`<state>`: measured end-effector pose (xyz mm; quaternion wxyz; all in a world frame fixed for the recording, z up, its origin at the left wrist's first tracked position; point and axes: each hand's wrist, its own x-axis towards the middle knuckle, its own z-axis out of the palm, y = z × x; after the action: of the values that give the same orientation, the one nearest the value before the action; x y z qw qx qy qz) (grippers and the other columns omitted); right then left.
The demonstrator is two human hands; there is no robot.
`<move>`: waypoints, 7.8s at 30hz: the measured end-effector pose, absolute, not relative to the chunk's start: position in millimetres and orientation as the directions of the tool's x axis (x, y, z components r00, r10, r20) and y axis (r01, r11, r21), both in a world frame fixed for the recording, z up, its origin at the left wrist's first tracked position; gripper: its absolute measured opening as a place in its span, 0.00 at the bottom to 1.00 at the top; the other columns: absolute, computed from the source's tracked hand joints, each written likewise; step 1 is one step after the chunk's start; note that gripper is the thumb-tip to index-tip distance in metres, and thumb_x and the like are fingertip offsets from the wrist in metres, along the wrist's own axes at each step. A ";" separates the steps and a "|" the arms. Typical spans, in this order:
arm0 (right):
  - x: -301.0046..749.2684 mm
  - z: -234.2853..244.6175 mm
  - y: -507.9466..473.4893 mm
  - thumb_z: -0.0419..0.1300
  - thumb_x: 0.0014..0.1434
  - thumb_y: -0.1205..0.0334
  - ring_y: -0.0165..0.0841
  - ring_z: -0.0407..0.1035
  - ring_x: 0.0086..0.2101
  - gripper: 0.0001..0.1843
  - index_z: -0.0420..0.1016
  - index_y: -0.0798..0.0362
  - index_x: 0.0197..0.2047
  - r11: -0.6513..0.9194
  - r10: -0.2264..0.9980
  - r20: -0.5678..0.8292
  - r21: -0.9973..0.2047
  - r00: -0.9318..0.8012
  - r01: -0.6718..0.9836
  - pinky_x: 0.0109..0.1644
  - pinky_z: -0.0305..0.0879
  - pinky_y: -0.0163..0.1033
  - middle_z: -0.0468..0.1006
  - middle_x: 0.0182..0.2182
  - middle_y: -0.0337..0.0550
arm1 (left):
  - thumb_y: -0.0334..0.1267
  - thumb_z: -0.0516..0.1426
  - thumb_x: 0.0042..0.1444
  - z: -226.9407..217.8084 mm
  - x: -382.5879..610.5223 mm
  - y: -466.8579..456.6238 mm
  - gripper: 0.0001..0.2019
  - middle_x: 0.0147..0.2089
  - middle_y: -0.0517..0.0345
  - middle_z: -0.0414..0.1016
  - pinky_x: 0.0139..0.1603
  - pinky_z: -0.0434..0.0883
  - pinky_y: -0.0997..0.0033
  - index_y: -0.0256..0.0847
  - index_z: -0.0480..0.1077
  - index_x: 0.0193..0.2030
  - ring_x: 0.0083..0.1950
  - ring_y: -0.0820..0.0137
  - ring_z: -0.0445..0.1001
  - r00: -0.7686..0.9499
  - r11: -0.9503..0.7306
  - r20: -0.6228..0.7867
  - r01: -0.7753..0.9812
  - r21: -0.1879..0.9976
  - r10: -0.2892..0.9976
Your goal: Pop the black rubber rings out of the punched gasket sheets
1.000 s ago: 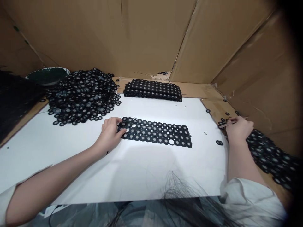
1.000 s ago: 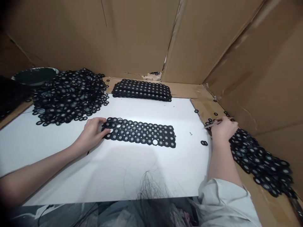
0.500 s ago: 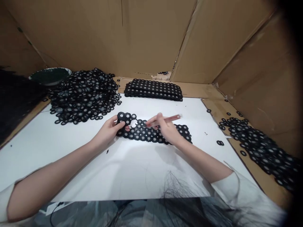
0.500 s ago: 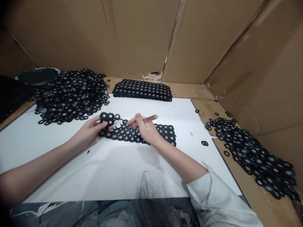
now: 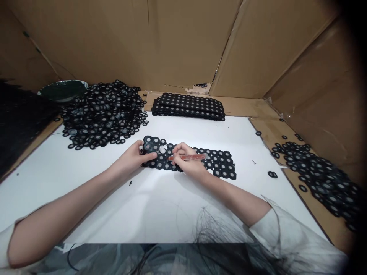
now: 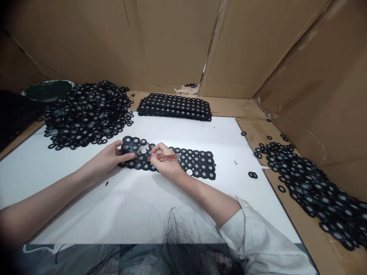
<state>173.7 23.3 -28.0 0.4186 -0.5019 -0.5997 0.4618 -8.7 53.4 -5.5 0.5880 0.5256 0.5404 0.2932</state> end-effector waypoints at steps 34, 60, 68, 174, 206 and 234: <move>172.0 -28.7 14.3 0.50 0.54 0.61 0.29 0.67 0.29 0.05 0.55 0.50 0.31 0.063 0.981 0.060 -0.998 -0.183 0.010 0.29 0.59 0.33 0.68 0.24 0.36 | 0.27 0.58 0.35 1.9 -2.8 50.8 0.10 0.26 0.62 0.65 0.26 0.59 0.74 0.38 0.64 0.27 0.26 0.75 0.64 0.283 0.390 -0.399 0.091 0.916 0.872; 163.5 -25.1 12.5 0.48 0.51 0.68 0.23 0.53 0.19 0.06 0.51 0.50 0.30 0.202 0.966 0.135 -0.925 -0.220 0.322 0.23 0.49 0.32 0.58 0.20 0.31 | 0.30 0.59 0.39 -2.5 4.8 33.6 0.11 0.28 0.62 0.67 0.30 0.62 0.74 0.38 0.62 0.31 0.29 0.74 0.66 0.229 0.331 -0.336 0.060 0.942 0.914; 172.2 -29.3 18.1 0.41 0.60 0.57 0.25 0.57 0.19 0.07 0.54 0.49 0.38 0.168 0.982 0.174 -0.981 0.066 0.098 0.25 0.54 0.33 0.68 0.21 0.35 | 0.27 0.58 0.36 5.6 5.8 28.4 0.15 0.29 0.64 0.64 0.31 0.61 0.74 0.39 0.61 0.33 0.30 0.74 0.65 0.248 0.313 -0.331 0.111 0.943 0.910; 122.0 -33.2 56.6 0.46 0.55 0.58 0.29 0.61 0.29 0.10 0.56 0.51 0.24 0.202 0.952 0.142 -0.957 -0.271 0.206 0.34 0.57 0.35 0.63 0.25 0.36 | 0.43 0.52 0.49 -9.8 -33.6 61.4 0.09 0.24 0.63 0.64 0.24 0.58 0.76 0.39 0.63 0.28 0.23 0.76 0.61 0.182 -0.031 -0.048 0.405 0.914 0.982; 115.0 -35.9 54.4 0.49 0.49 0.65 0.30 0.59 0.30 0.09 0.52 0.51 0.20 0.364 0.930 0.304 -0.846 -0.208 0.389 0.34 0.57 0.37 0.61 0.26 0.37 | 0.34 0.57 0.40 3.5 -33.8 49.1 0.18 0.28 0.59 0.70 0.29 0.64 0.71 0.37 0.62 0.41 0.28 0.70 0.70 0.190 0.218 -0.300 0.359 0.907 0.935; 119.7 -37.6 57.1 0.58 0.48 0.56 0.28 0.71 0.34 0.13 0.58 0.54 0.22 -0.023 0.985 0.018 -0.973 -0.174 -0.228 0.46 0.66 0.42 0.70 0.38 0.40 | 0.42 0.57 0.44 -8.7 -41.7 73.7 0.10 0.28 0.58 0.71 0.31 0.60 0.73 0.37 0.67 0.29 0.29 0.71 0.67 0.230 0.073 -0.162 0.353 0.933 0.960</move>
<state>119.7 57.1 -37.6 0.5080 -0.3938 -0.4801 0.5970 -41.7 73.7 -8.7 0.4951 0.6080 0.5398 0.3063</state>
